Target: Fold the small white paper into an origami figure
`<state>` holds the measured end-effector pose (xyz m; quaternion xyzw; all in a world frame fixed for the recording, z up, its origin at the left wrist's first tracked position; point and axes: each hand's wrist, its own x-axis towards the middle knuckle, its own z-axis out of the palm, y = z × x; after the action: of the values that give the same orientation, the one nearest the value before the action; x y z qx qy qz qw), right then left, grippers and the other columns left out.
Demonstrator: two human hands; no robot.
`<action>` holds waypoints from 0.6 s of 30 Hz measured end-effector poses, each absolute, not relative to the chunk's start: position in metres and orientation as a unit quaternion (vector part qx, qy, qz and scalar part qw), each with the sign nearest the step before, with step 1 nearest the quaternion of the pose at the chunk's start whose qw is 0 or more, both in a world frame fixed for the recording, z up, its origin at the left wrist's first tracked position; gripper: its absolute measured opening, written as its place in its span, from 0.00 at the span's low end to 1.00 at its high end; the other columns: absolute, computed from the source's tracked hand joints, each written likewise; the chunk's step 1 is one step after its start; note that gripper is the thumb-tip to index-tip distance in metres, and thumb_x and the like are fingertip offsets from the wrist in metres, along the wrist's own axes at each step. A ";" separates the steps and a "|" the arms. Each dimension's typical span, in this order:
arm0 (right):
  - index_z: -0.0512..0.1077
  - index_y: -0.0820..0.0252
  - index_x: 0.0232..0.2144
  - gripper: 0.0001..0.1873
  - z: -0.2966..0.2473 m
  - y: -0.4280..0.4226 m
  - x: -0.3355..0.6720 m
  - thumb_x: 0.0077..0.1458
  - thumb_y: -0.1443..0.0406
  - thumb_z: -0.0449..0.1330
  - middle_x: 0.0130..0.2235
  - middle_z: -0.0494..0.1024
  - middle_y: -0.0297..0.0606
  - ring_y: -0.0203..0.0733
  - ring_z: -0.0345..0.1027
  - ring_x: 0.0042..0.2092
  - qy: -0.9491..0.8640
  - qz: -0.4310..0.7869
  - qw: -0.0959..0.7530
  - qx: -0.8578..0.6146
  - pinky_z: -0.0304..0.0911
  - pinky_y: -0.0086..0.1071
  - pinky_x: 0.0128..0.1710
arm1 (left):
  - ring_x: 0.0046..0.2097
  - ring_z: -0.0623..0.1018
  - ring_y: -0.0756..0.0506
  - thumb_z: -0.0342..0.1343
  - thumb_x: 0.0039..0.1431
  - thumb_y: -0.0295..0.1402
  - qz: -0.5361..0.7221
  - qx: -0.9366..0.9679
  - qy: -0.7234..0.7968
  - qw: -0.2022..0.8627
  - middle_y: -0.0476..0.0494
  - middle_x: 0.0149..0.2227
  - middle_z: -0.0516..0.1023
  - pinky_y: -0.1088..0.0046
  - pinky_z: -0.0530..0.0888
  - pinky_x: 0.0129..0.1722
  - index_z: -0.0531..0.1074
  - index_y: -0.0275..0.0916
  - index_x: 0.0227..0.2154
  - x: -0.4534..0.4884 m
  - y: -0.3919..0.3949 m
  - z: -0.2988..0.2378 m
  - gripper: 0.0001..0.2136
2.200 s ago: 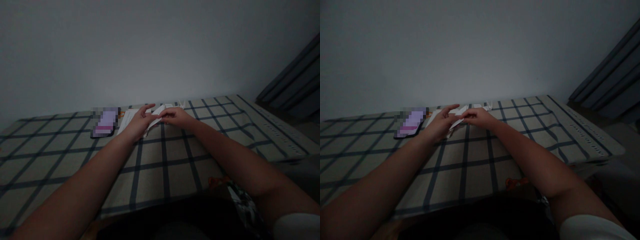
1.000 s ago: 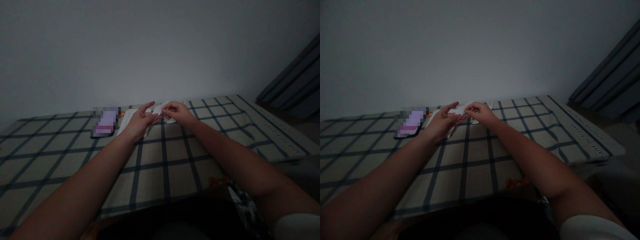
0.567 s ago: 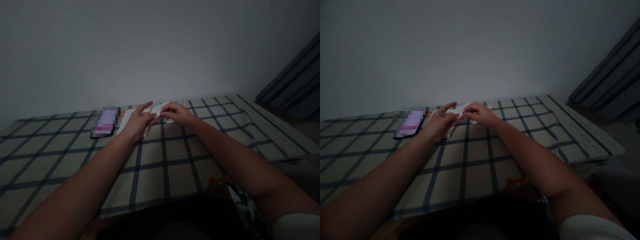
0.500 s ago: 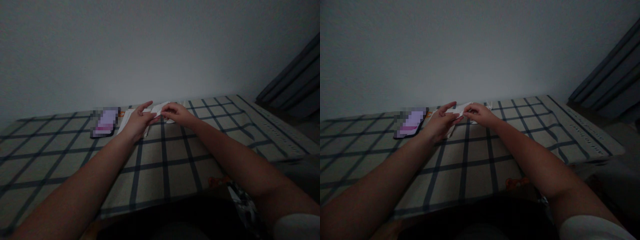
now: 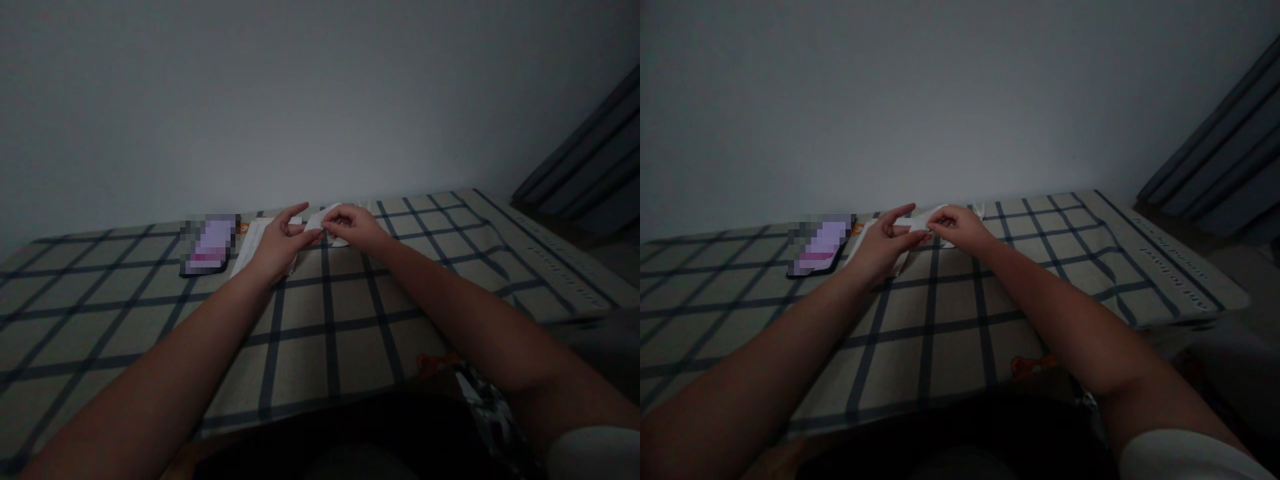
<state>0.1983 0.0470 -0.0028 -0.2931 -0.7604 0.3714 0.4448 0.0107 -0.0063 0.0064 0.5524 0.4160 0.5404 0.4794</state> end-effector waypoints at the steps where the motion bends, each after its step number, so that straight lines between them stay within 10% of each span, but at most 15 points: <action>1: 0.74 0.63 0.34 0.11 -0.003 0.047 0.198 0.54 0.59 0.64 0.32 0.76 0.36 0.37 0.70 0.35 -0.754 0.388 0.444 -0.290 0.67 0.32 0.37 | 0.33 0.83 0.47 0.71 0.46 0.27 0.544 0.552 0.420 0.473 0.49 0.27 0.82 0.67 0.80 0.44 0.67 0.35 0.61 0.011 -0.006 0.006 0.37; 18: 0.73 0.61 0.34 0.11 -0.006 0.045 0.192 0.52 0.60 0.67 0.32 0.77 0.34 0.33 0.70 0.31 -0.686 0.481 0.466 -0.286 0.70 0.29 0.33 | 0.36 0.84 0.44 0.69 0.51 0.34 0.576 0.532 0.414 0.463 0.42 0.31 0.83 0.64 0.80 0.46 0.71 0.34 0.58 0.012 -0.003 -0.001 0.30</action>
<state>0.1924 0.0450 -0.0059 -0.2860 -0.6857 0.4809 0.4656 0.0124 -0.0026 -0.0015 0.5316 0.4141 0.5758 0.4630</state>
